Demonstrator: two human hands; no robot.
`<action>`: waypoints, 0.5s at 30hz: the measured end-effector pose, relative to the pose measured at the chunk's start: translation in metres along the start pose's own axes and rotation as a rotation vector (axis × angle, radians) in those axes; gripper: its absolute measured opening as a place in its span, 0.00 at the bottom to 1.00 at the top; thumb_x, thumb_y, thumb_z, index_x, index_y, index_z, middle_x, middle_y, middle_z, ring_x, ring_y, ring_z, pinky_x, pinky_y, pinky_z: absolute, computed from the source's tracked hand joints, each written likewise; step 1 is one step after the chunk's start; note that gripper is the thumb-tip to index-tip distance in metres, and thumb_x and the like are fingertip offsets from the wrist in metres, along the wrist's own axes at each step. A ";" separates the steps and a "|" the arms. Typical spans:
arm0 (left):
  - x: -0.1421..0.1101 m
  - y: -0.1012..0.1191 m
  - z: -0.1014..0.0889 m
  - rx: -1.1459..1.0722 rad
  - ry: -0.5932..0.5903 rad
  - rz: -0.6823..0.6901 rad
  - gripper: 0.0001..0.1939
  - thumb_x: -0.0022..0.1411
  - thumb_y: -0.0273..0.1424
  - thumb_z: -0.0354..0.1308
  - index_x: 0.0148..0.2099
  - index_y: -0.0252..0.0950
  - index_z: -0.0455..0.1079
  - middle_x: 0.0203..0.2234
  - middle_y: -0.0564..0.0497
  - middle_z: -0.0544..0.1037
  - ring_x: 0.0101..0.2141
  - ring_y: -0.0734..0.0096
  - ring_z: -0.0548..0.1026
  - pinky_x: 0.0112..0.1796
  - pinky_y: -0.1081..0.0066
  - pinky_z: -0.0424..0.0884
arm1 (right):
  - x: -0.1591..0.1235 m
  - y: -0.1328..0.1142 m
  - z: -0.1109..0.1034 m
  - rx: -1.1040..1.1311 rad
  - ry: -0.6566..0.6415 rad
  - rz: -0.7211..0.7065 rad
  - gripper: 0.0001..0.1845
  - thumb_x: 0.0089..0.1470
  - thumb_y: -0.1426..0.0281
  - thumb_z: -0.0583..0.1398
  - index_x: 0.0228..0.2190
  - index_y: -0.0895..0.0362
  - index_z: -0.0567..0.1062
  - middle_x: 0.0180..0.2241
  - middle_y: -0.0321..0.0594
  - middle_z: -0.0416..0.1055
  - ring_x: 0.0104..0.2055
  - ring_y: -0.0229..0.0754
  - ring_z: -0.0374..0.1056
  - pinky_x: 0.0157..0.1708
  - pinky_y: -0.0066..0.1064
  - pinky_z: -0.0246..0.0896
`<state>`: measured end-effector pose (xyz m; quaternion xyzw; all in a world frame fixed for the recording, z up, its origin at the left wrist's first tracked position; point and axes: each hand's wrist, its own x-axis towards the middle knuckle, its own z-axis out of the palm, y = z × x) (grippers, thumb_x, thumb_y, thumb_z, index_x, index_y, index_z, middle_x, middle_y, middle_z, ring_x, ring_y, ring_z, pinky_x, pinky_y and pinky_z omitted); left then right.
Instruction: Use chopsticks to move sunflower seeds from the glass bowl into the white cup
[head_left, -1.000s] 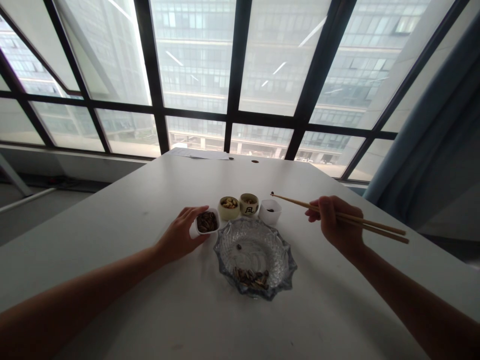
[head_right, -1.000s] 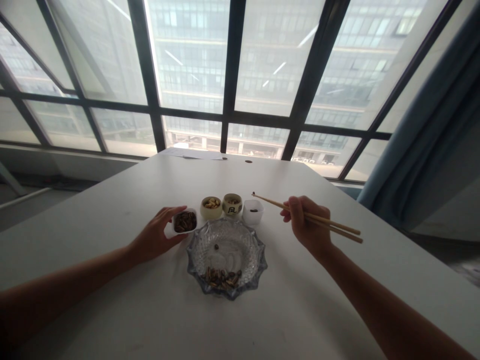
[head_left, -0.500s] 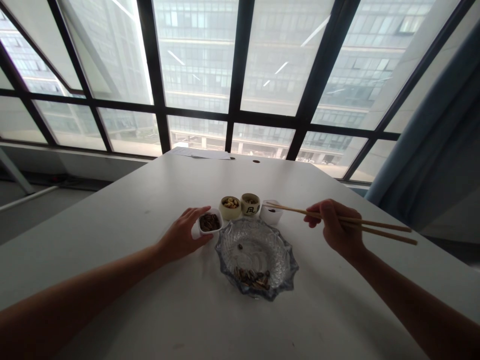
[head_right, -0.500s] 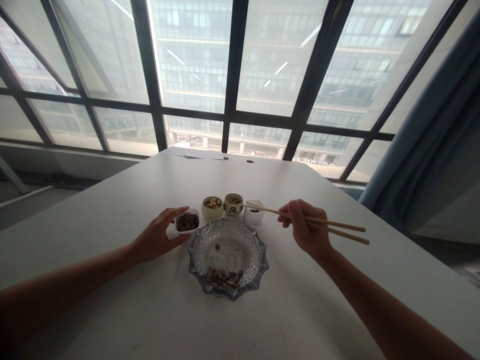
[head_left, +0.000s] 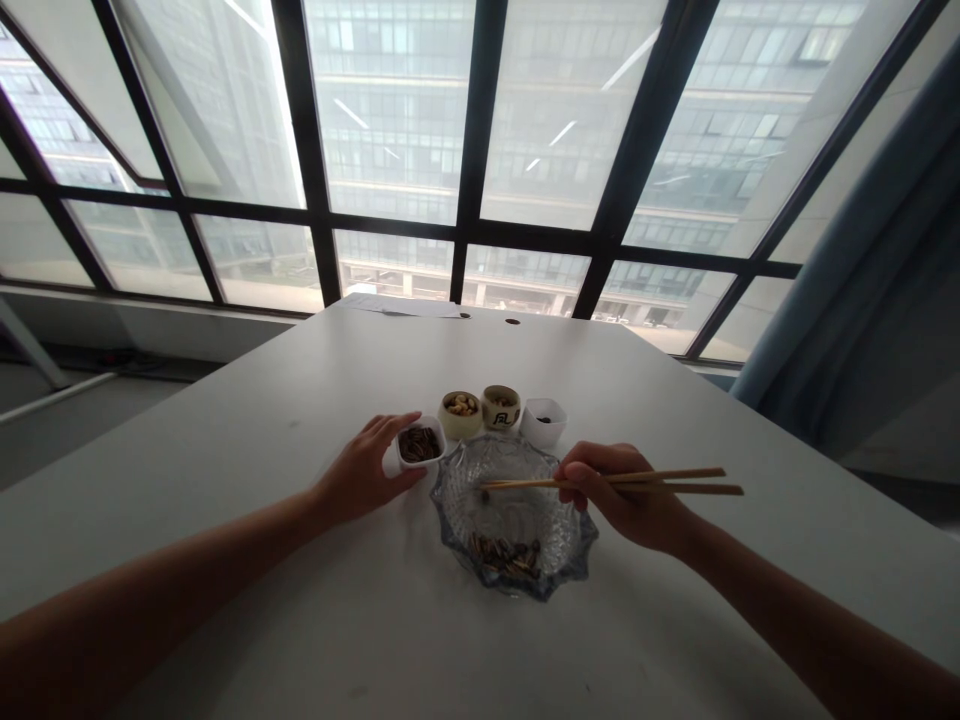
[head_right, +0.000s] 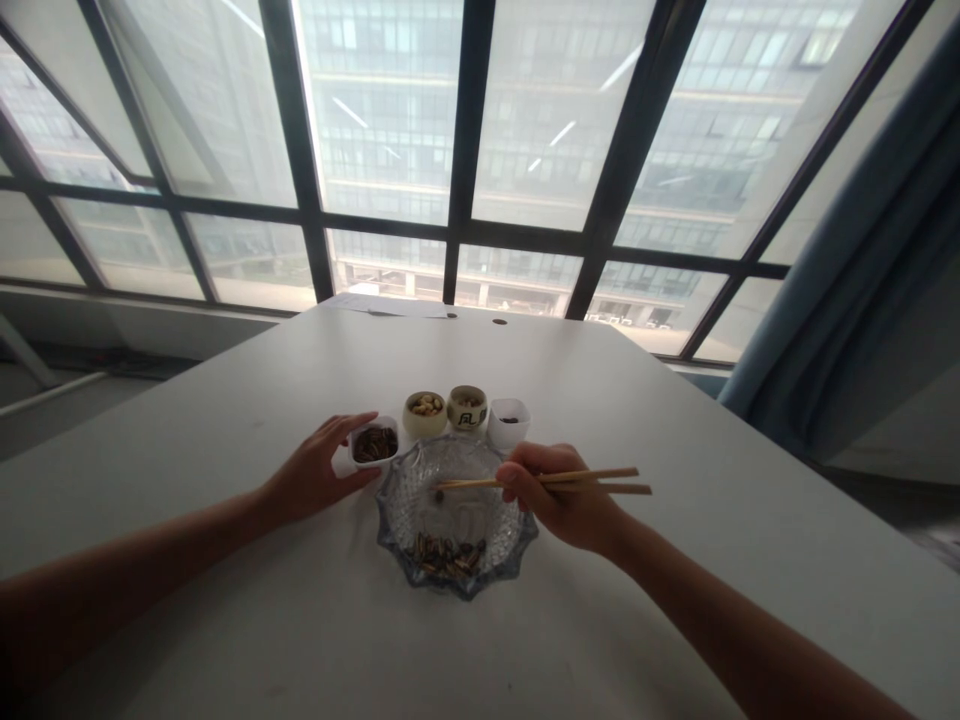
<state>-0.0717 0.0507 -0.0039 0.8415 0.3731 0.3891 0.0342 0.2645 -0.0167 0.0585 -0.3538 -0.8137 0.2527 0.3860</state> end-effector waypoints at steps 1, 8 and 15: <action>0.000 0.000 0.000 -0.001 0.001 0.002 0.30 0.60 0.37 0.63 0.62 0.36 0.63 0.49 0.41 0.77 0.50 0.54 0.75 0.49 0.57 0.75 | 0.000 -0.001 0.001 -0.008 -0.006 -0.007 0.20 0.65 0.61 0.57 0.26 0.60 0.75 0.20 0.41 0.74 0.18 0.36 0.69 0.17 0.24 0.63; 0.000 -0.001 0.000 0.004 0.007 0.008 0.30 0.60 0.37 0.63 0.62 0.37 0.63 0.50 0.41 0.77 0.50 0.55 0.75 0.48 0.58 0.75 | 0.000 -0.011 0.001 -0.022 0.130 -0.106 0.21 0.67 0.64 0.53 0.24 0.59 0.73 0.17 0.38 0.72 0.17 0.35 0.67 0.17 0.23 0.63; 0.000 0.000 0.000 0.005 0.002 -0.014 0.30 0.59 0.37 0.63 0.62 0.38 0.64 0.50 0.42 0.77 0.50 0.55 0.75 0.47 0.59 0.76 | 0.000 -0.012 0.008 -0.105 0.032 -0.107 0.20 0.64 0.67 0.57 0.21 0.59 0.71 0.15 0.37 0.69 0.15 0.32 0.63 0.15 0.22 0.56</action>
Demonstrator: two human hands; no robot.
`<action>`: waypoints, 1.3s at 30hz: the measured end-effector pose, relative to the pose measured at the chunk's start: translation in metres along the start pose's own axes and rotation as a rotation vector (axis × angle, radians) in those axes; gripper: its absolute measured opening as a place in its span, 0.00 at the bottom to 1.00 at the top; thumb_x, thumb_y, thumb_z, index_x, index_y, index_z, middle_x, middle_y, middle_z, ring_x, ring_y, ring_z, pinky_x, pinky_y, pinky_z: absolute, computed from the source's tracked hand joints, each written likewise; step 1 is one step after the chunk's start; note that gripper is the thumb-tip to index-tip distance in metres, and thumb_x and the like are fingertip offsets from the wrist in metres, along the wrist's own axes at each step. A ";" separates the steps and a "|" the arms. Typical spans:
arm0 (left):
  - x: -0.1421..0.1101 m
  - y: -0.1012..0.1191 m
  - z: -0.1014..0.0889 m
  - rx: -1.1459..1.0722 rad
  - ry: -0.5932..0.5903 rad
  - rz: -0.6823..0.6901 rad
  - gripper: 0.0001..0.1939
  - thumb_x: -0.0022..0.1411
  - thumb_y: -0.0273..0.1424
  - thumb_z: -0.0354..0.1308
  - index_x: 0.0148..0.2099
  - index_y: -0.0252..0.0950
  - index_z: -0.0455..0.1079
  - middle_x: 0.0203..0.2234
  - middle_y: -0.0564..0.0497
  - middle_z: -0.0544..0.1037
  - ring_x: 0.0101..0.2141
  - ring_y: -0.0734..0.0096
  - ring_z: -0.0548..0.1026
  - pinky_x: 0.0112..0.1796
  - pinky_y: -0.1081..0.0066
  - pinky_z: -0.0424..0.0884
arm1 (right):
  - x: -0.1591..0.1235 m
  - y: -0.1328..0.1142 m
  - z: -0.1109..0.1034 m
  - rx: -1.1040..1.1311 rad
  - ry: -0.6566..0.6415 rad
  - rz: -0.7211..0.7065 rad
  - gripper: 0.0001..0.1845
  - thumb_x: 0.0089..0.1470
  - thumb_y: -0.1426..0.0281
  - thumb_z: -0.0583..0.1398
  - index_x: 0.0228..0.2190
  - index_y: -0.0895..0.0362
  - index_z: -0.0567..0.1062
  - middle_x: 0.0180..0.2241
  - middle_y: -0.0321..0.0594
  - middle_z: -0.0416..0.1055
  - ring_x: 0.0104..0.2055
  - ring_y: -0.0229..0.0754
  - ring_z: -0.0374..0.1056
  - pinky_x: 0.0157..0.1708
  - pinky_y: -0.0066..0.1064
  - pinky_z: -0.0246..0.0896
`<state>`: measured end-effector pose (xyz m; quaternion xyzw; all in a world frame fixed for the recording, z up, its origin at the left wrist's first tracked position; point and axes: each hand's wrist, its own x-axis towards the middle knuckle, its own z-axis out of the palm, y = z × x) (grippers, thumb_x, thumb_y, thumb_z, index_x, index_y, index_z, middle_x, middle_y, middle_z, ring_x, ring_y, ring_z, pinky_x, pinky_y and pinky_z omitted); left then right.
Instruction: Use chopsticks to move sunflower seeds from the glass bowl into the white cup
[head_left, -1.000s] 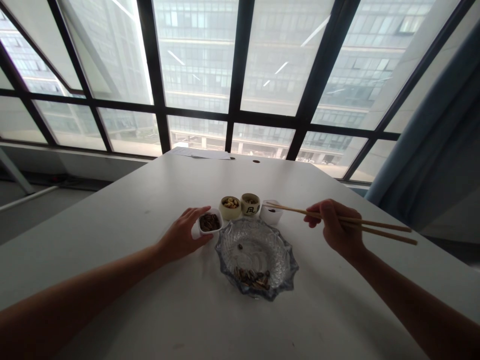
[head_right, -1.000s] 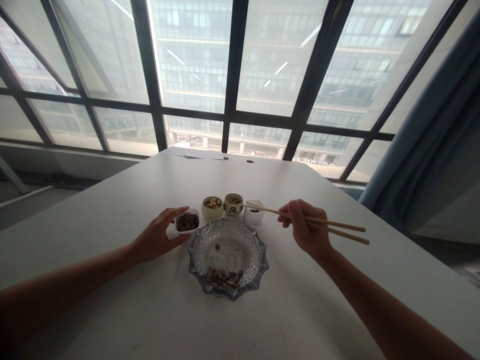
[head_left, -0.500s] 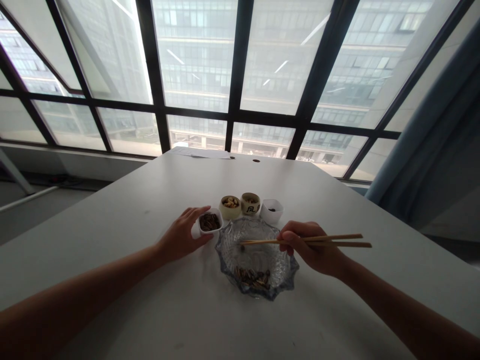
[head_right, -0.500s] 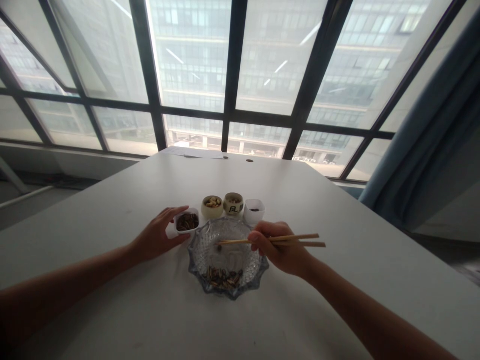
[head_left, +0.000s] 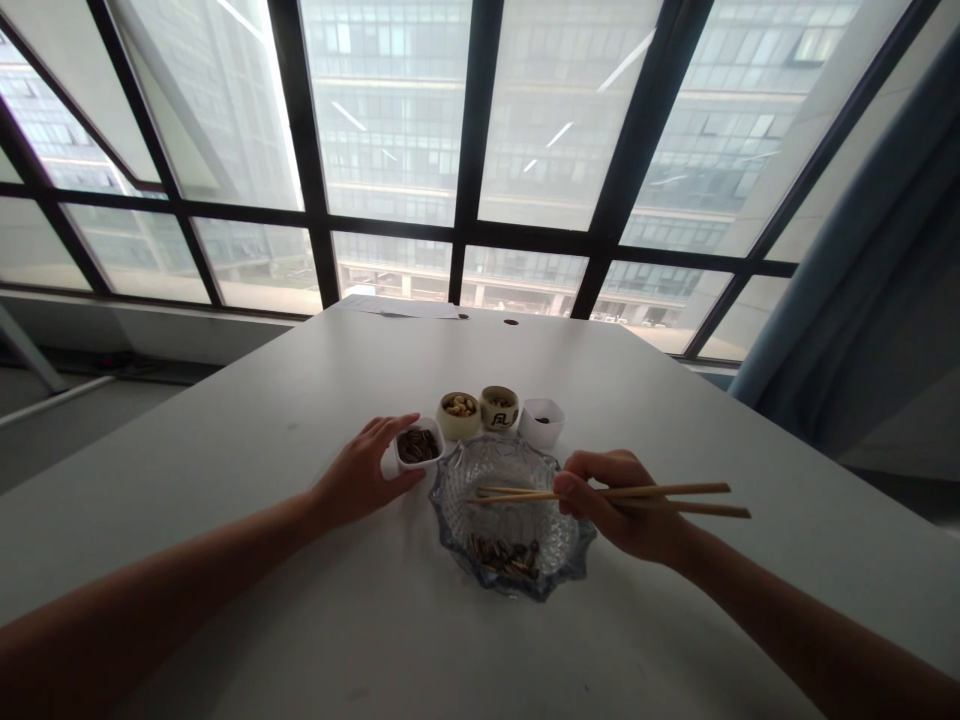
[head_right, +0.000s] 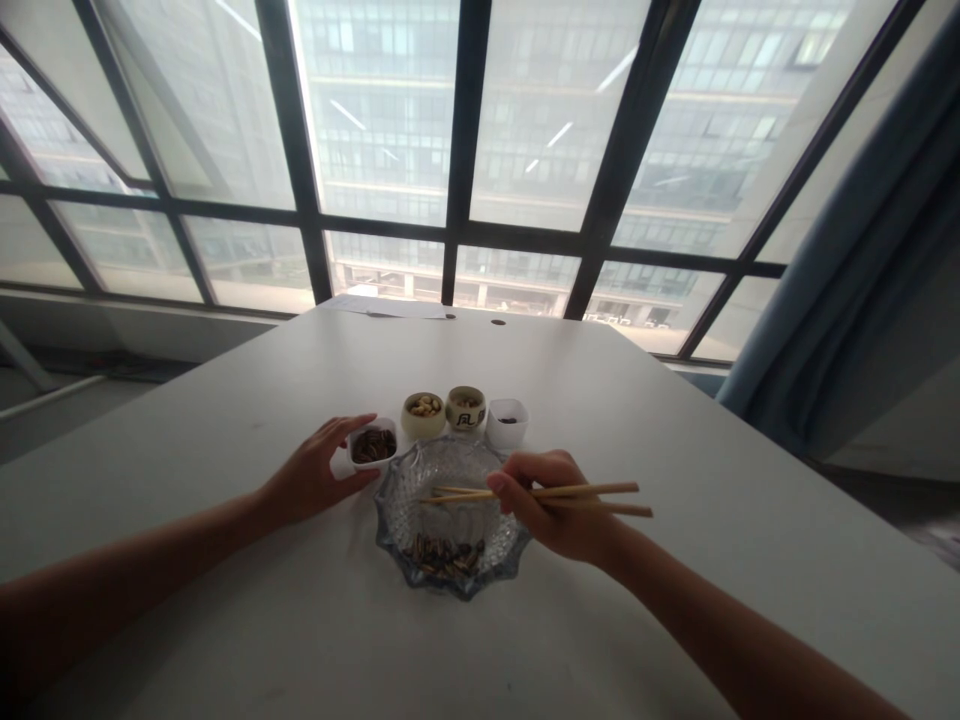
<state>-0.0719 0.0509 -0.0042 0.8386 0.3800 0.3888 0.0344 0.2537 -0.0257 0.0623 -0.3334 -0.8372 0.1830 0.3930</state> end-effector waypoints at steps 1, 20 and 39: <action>0.000 0.000 0.000 -0.002 -0.005 -0.001 0.30 0.59 0.37 0.63 0.62 0.38 0.64 0.50 0.42 0.77 0.50 0.55 0.75 0.47 0.59 0.76 | -0.001 0.001 0.001 0.000 -0.008 0.005 0.20 0.64 0.67 0.57 0.21 0.59 0.71 0.15 0.37 0.69 0.15 0.32 0.64 0.16 0.22 0.56; 0.000 -0.001 0.000 -0.006 0.010 0.004 0.31 0.59 0.37 0.63 0.62 0.37 0.63 0.49 0.41 0.77 0.49 0.56 0.75 0.49 0.58 0.75 | -0.001 0.000 0.003 0.049 0.083 0.037 0.26 0.67 0.58 0.52 0.21 0.58 0.71 0.14 0.37 0.69 0.14 0.34 0.65 0.15 0.22 0.60; 0.000 0.001 -0.001 -0.008 0.008 0.006 0.30 0.59 0.37 0.63 0.62 0.37 0.64 0.49 0.41 0.77 0.49 0.55 0.76 0.48 0.58 0.76 | -0.001 -0.004 -0.005 -0.112 0.034 -0.093 0.24 0.68 0.65 0.51 0.20 0.56 0.68 0.14 0.34 0.67 0.13 0.32 0.63 0.15 0.22 0.56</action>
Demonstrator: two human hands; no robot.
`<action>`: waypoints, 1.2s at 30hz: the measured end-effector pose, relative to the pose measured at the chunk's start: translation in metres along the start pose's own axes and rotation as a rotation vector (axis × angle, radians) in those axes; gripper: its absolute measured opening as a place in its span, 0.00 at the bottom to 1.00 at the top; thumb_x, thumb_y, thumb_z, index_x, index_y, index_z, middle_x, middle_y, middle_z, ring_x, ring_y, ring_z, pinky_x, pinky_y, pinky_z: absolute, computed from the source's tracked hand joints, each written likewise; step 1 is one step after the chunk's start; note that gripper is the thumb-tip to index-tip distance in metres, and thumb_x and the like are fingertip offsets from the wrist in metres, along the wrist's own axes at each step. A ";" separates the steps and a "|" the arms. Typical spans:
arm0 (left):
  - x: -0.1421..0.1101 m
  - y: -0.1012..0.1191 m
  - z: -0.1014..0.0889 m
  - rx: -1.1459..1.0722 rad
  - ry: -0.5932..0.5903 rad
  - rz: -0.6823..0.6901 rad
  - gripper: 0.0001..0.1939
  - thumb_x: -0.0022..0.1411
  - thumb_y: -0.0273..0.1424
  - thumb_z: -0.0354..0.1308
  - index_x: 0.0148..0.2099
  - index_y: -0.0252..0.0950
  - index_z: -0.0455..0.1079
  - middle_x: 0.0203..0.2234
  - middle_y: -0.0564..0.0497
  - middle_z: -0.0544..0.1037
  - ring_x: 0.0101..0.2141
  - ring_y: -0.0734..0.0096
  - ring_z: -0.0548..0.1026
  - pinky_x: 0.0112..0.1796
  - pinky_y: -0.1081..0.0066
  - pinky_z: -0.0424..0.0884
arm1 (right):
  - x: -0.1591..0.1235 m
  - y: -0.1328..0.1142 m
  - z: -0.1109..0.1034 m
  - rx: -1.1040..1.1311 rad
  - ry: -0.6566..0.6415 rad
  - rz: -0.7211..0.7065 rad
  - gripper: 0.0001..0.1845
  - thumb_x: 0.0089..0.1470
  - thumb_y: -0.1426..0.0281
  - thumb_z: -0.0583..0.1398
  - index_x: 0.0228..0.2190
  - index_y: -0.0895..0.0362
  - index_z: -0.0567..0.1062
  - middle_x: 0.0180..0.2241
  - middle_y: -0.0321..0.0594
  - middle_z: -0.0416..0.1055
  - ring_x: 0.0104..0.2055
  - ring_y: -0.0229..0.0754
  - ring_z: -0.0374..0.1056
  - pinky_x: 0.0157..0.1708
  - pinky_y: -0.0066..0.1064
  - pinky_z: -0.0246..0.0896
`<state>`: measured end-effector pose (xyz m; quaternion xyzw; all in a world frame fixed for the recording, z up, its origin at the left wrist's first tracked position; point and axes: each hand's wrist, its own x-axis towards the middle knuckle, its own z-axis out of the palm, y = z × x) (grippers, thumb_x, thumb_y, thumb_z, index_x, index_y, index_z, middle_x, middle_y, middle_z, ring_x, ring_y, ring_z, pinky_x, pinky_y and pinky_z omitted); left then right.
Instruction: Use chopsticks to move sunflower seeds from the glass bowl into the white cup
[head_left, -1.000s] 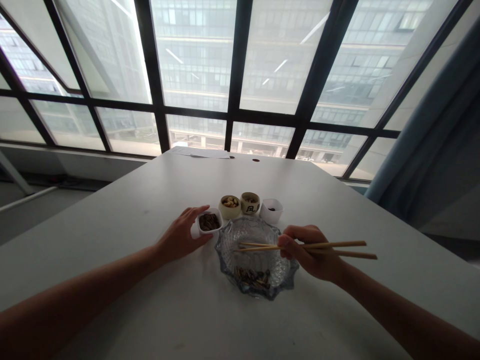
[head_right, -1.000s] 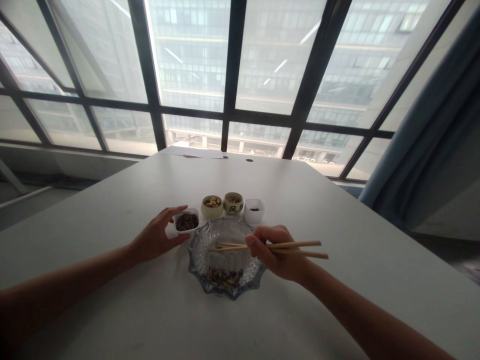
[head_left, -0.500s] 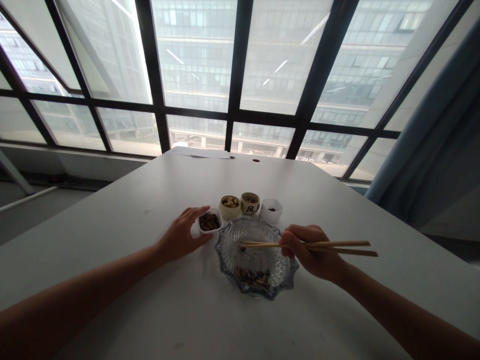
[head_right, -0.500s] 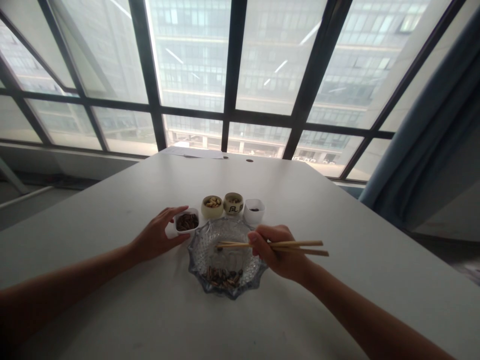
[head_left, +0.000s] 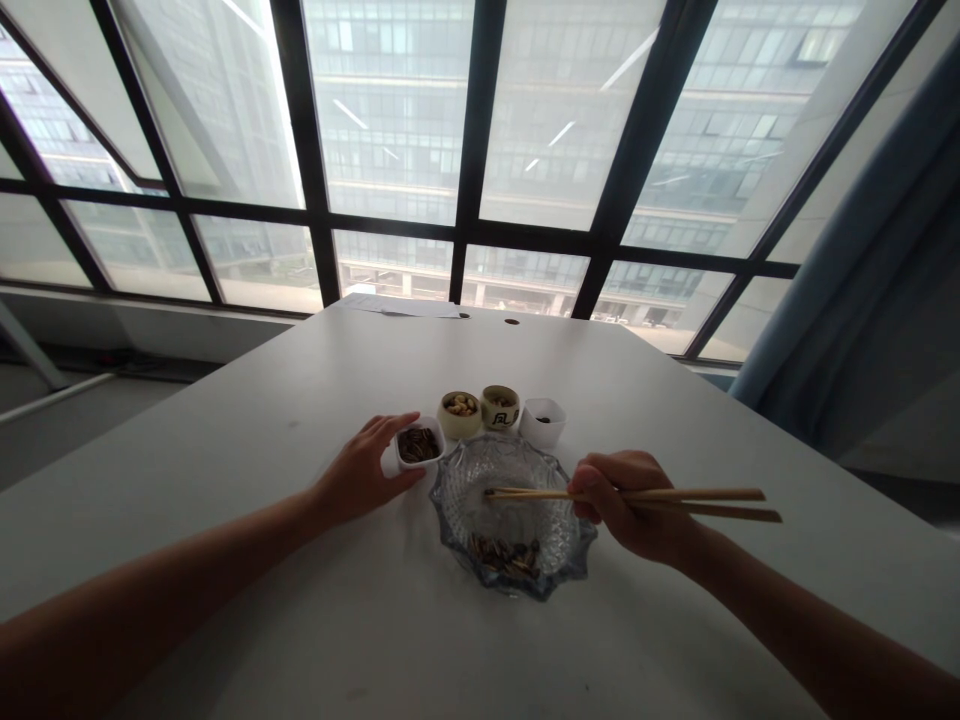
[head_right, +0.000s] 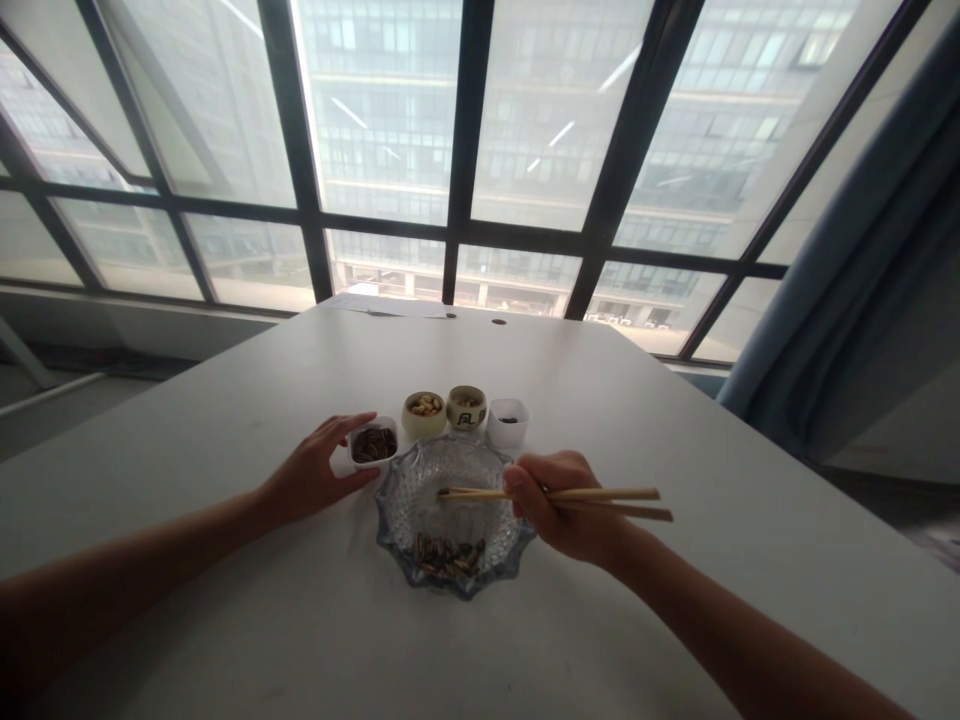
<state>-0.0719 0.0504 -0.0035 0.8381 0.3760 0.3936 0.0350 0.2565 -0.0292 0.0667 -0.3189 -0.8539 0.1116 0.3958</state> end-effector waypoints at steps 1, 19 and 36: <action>0.000 0.000 0.000 0.001 0.000 -0.002 0.30 0.59 0.37 0.63 0.62 0.37 0.64 0.49 0.41 0.77 0.49 0.55 0.76 0.48 0.58 0.76 | 0.000 0.001 -0.001 0.000 -0.021 -0.002 0.24 0.68 0.65 0.51 0.20 0.56 0.67 0.14 0.34 0.67 0.14 0.32 0.63 0.16 0.22 0.56; 0.001 0.001 0.000 0.007 -0.003 -0.012 0.30 0.59 0.38 0.63 0.62 0.38 0.65 0.49 0.41 0.77 0.48 0.55 0.76 0.47 0.58 0.76 | 0.000 0.013 -0.011 -0.094 0.346 0.093 0.25 0.67 0.57 0.54 0.22 0.56 0.72 0.15 0.38 0.71 0.14 0.35 0.66 0.14 0.24 0.61; 0.000 0.000 0.000 0.011 -0.019 -0.031 0.30 0.59 0.39 0.63 0.62 0.38 0.65 0.49 0.41 0.78 0.47 0.57 0.77 0.46 0.59 0.76 | 0.000 0.027 -0.014 -0.113 0.399 0.162 0.26 0.65 0.52 0.55 0.22 0.56 0.72 0.15 0.39 0.72 0.14 0.35 0.66 0.13 0.24 0.62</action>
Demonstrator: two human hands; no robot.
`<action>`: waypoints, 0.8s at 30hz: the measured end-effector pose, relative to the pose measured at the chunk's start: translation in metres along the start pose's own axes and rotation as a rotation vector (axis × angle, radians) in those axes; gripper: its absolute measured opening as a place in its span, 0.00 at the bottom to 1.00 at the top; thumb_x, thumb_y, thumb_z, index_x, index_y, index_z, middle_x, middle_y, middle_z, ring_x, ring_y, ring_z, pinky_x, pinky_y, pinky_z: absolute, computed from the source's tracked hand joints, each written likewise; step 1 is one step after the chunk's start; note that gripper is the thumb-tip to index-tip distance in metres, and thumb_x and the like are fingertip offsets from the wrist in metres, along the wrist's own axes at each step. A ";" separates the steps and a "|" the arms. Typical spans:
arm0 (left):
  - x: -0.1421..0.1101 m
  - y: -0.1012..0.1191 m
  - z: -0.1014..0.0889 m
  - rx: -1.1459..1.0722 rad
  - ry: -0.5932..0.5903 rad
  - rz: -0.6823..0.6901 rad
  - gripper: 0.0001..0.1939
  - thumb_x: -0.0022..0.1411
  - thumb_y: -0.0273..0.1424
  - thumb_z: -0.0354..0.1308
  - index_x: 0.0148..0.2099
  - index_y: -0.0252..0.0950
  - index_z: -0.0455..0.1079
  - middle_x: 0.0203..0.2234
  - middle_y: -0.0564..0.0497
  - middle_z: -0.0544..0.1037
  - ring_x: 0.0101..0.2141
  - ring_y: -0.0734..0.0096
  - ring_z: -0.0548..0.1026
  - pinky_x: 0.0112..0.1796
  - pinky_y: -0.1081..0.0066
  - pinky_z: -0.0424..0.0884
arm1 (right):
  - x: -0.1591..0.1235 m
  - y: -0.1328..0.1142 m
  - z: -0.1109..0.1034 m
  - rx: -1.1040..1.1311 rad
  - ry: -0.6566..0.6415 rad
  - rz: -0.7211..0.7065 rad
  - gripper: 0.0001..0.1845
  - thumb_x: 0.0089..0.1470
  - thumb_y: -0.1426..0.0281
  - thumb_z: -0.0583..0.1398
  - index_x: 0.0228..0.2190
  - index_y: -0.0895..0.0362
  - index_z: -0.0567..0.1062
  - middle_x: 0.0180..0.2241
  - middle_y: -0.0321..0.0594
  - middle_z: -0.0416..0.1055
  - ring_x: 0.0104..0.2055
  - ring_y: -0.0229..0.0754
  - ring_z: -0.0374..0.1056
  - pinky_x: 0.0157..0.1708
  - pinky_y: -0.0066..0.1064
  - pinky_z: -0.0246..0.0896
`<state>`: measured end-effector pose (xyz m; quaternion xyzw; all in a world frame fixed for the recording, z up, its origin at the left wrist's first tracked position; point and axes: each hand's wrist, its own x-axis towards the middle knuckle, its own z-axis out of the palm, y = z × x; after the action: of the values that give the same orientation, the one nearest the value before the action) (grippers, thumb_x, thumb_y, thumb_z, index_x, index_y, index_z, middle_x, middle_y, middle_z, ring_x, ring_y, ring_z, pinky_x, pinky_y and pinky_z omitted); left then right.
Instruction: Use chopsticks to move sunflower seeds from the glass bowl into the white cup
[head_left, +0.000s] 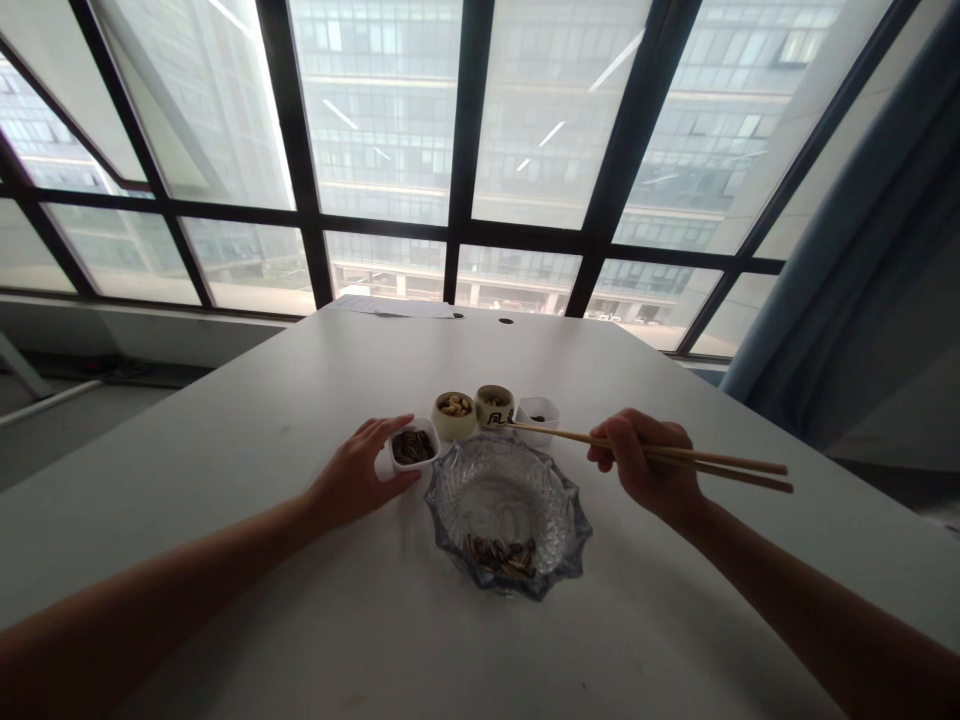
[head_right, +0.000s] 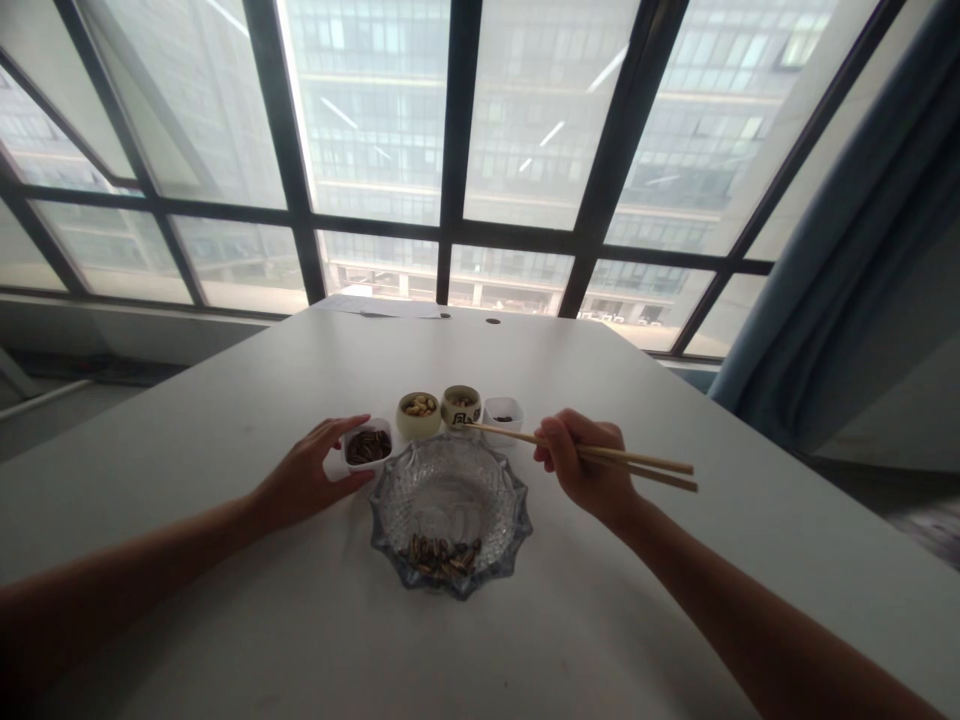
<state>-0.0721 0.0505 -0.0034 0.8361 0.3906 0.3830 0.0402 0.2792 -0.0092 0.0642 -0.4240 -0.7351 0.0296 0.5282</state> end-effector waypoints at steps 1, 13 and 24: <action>0.000 0.000 0.000 -0.001 0.003 0.001 0.30 0.59 0.39 0.63 0.62 0.38 0.65 0.49 0.41 0.78 0.47 0.56 0.77 0.46 0.59 0.76 | 0.000 0.000 0.000 -0.004 -0.007 -0.007 0.26 0.65 0.53 0.55 0.22 0.56 0.72 0.16 0.39 0.72 0.14 0.35 0.66 0.13 0.24 0.62; 0.000 0.001 0.000 -0.008 0.009 0.015 0.30 0.59 0.38 0.63 0.62 0.37 0.65 0.49 0.41 0.77 0.48 0.55 0.76 0.47 0.58 0.76 | -0.005 0.007 0.000 -0.063 -0.123 -0.089 0.23 0.66 0.61 0.55 0.22 0.57 0.72 0.17 0.39 0.73 0.15 0.34 0.66 0.16 0.24 0.61; 0.000 0.001 -0.001 -0.010 0.013 0.036 0.28 0.59 0.36 0.63 0.60 0.38 0.66 0.49 0.42 0.78 0.49 0.56 0.76 0.48 0.60 0.76 | -0.006 0.003 0.003 -0.047 -0.135 -0.136 0.21 0.67 0.64 0.54 0.23 0.57 0.72 0.17 0.37 0.72 0.15 0.34 0.66 0.17 0.23 0.61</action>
<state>-0.0718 0.0494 -0.0027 0.8404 0.3737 0.3910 0.0352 0.2793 -0.0095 0.0567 -0.3823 -0.7967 0.0049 0.4680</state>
